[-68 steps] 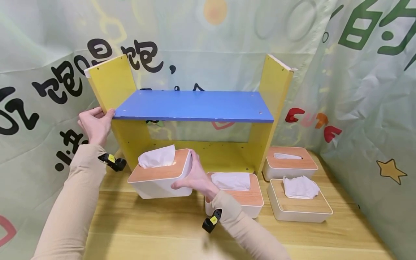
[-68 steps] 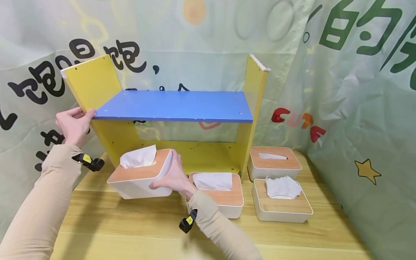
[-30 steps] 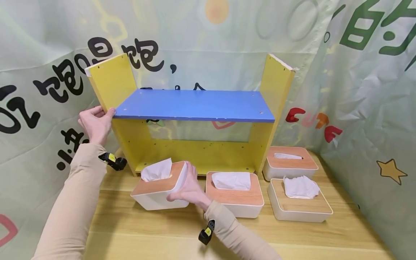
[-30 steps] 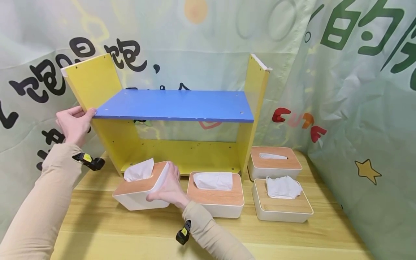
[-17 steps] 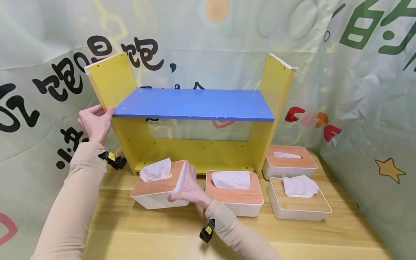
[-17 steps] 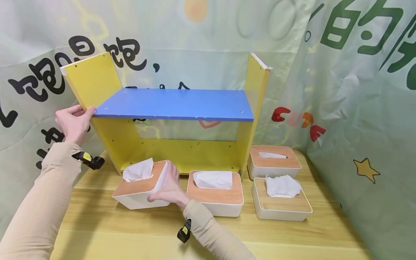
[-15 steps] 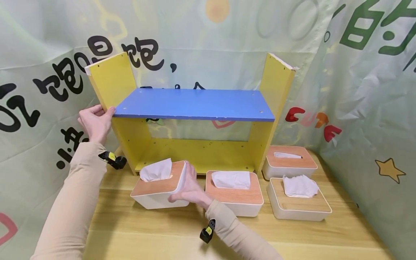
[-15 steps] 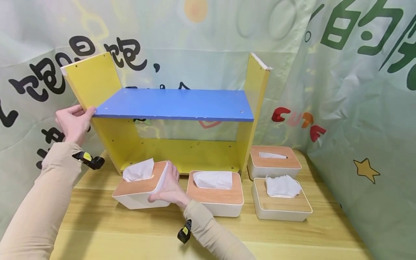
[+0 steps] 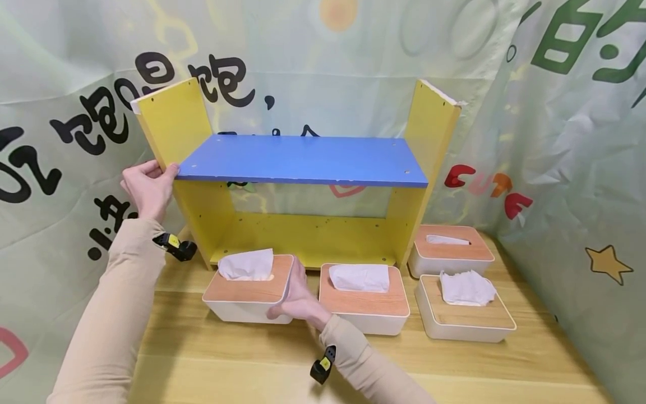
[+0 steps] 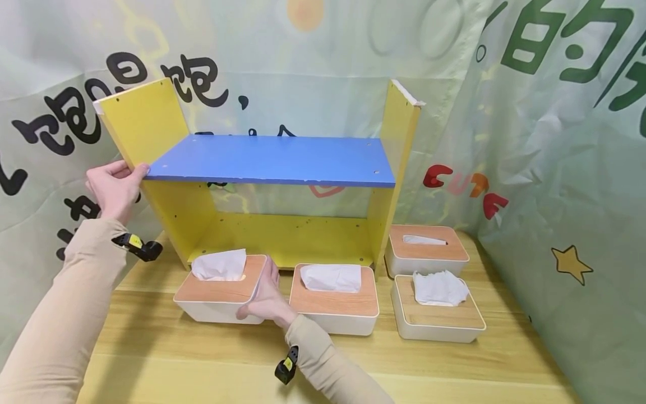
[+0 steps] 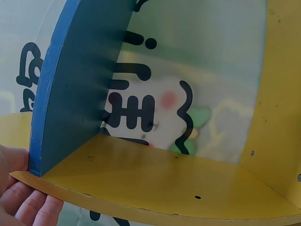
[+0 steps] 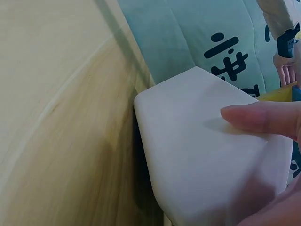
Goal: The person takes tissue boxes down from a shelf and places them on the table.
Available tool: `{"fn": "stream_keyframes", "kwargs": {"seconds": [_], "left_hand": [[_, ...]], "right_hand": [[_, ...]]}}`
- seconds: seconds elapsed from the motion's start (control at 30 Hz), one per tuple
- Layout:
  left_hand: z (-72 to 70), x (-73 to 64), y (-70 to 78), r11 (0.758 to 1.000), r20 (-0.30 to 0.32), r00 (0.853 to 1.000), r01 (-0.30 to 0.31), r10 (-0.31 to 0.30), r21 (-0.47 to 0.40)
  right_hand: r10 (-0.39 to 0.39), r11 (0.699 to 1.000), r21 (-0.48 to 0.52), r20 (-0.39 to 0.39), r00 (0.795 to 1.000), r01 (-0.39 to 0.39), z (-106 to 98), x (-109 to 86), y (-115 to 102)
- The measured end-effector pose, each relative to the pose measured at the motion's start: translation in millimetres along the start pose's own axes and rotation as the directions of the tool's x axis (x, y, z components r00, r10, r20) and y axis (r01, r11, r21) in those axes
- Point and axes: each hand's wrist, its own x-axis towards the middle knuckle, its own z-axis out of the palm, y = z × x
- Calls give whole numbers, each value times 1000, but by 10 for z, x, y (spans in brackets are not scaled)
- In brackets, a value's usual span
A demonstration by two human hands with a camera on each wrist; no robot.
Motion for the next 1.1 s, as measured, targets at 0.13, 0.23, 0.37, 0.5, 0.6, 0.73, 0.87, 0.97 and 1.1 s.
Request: {"fn": "stream_keyframes", "kwargs": {"seconds": [0.13,0.23,0.37,0.5,0.6,0.73,0.87,0.97,1.1], "left_hand": [[3,0,0,1000,1,1000,3,-3,1],[0,-4,2,1000,6,1000,10,-10,-5],[-2,-7,-2,1000,7,1000,20,-20,-24],[5,-9,-10,1000,7,1000,10,-10,-26],[10,-7,-12,1000,10,1000,10,-10,-26],[9,2,-20,999,-2,1000,13,-13,-42],[6,-7,-37,999,-2,1000,14,-14,-49],[6,-16,-32,999,2,1000,16,-16,-32],[4,-27,-7,999,13,1000,28,-28,-17]], "right_hand": [[34,999,-7,13,999,-34,-8,-2,30],[54,998,-16,18,998,-53,-10,4,45],[64,998,-3,6,998,-64,14,10,61],[21,994,104,-43,999,-16,56,3,103],[39,970,243,-77,996,-19,85,5,151],[127,912,406,-141,982,-59,149,84,200],[133,884,467,-221,966,-15,246,191,273],[120,865,501,-237,964,16,294,222,332],[99,849,527,-234,967,41,303,215,367]]}}
